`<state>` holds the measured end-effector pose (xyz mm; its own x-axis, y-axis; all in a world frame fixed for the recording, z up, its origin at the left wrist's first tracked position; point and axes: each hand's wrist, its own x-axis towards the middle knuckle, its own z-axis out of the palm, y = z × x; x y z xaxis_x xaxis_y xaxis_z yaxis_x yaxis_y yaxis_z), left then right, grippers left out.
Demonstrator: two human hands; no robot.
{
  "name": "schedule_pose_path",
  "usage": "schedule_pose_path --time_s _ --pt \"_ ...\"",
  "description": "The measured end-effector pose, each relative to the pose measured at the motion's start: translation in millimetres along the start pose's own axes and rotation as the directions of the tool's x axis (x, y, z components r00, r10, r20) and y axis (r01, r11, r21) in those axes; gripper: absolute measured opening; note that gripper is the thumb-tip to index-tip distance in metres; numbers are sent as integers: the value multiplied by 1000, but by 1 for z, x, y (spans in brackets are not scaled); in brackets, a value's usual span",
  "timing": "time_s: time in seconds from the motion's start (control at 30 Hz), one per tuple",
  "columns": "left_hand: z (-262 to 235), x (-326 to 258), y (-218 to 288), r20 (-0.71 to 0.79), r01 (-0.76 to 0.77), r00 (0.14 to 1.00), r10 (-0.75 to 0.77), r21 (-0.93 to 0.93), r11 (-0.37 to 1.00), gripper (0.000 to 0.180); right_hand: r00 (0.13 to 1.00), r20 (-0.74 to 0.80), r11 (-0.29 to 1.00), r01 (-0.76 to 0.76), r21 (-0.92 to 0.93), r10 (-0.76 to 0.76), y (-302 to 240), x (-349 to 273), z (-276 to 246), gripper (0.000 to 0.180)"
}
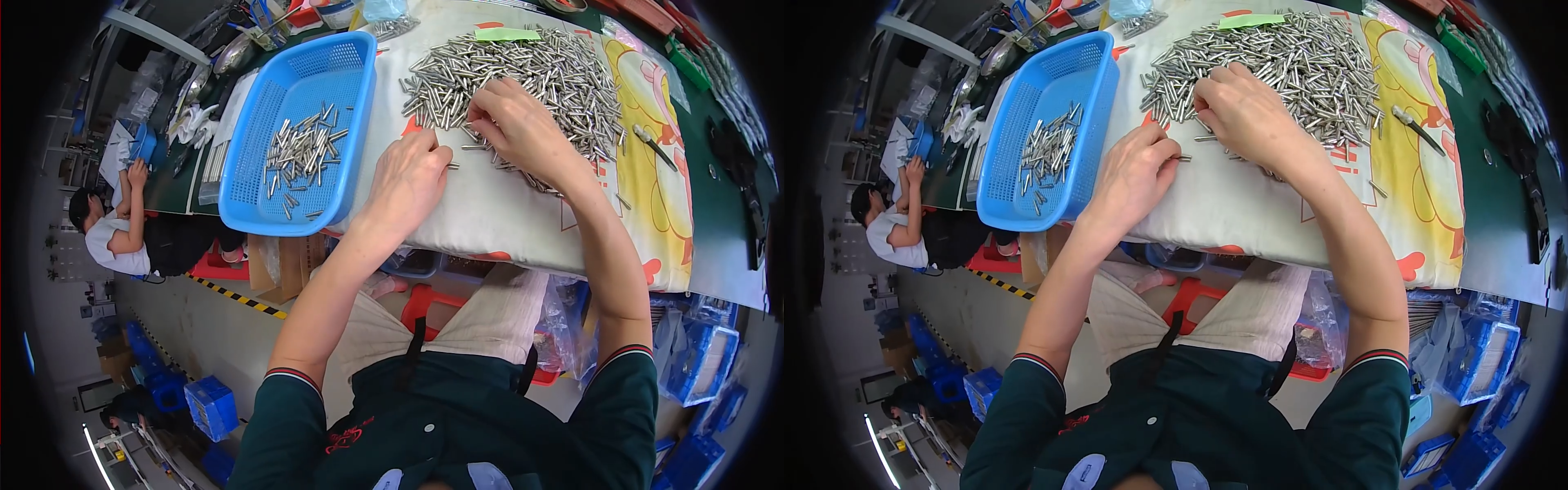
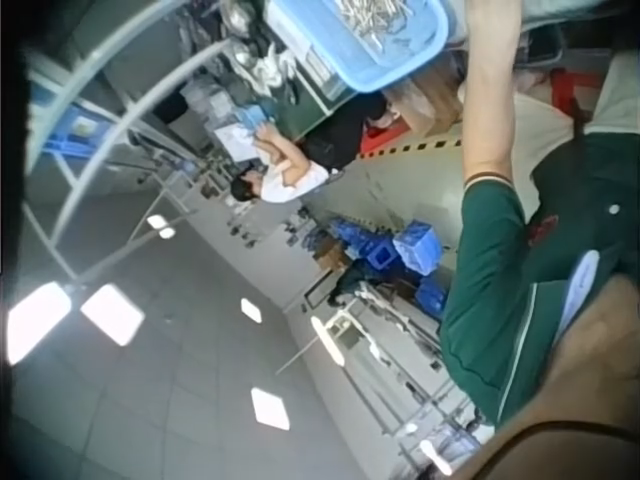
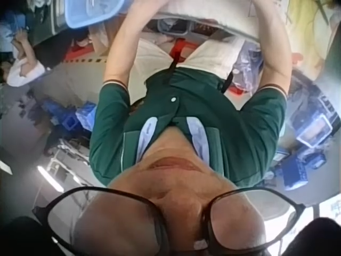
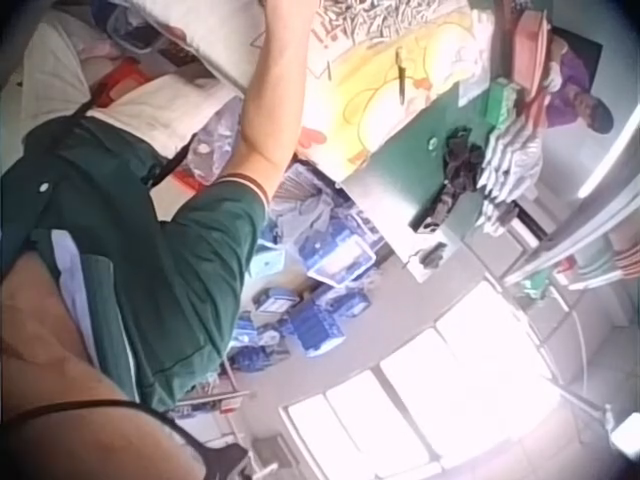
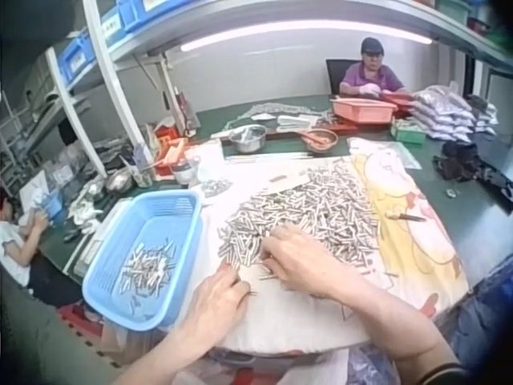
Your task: Sorting small metal cylindrical components from a large pile into a blue basket on a workbench.
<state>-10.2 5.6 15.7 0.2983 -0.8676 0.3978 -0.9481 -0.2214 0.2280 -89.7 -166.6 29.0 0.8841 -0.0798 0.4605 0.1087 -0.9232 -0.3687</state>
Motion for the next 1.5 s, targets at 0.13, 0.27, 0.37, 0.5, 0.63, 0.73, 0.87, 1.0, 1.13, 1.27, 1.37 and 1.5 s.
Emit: schedule_pose_path --time_s 0.13,0.27,0.37,0.5,0.63,0.73,0.87,1.0,1.13,1.27,1.37,1.5 --pt "6 -4 5 5 -22 1000 22 35 999 9 998 -32 999 47 3 -47 1 -1 11 10" --pt "7 -16 5 -9 -65 998 67 143 988 9 996 -58 997 74 5 -73 -4 -3 24 9" --pt "0 -28 -1 -21 -76 996 81 179 981 9 994 -71 997 80 5 -80 -6 -3 30 9" --pt "-7 -32 -7 -8 -108 994 112 217 970 9 982 -31 981 187 -46 -189 -11 7 37 10" --pt "-10 -26 -4 78 -169 985 153 271 948 9 937 38 925 350 -145 -349 -7 29 50 8" --pt "-14 -20 5 142 -127 986 89 290 948 9 919 226 889 377 -260 -323 -10 43 47 5" --pt "-11 -20 10 203 -45 979 -26 337 940 10 870 337 765 483 -427 -361 -23 56 49 2" --pt "-5 -18 6 143 -82 989 36 329 941 12 853 362 774 504 -383 -376 -20 54 52 3" --pt "-4 -13 -11 -122 -17 992 16 -7 1000 10 945 98 946 319 -55 -313 -9 44 33 10" --pt "6 -6 -13 -249 99 903 -351 -674 732 10 986 -133 949 133 286 -98 -15 17 16 10" --pt "21 6 -6 -249 31 850 -464 -856 516 11 952 -296 922 183 341 -79 -20 4 20 11" --pt "31 9 -3 -292 -11 837 -462 -855 519 12 919 -392 952 162 261 -49 -16 -2 26 14"
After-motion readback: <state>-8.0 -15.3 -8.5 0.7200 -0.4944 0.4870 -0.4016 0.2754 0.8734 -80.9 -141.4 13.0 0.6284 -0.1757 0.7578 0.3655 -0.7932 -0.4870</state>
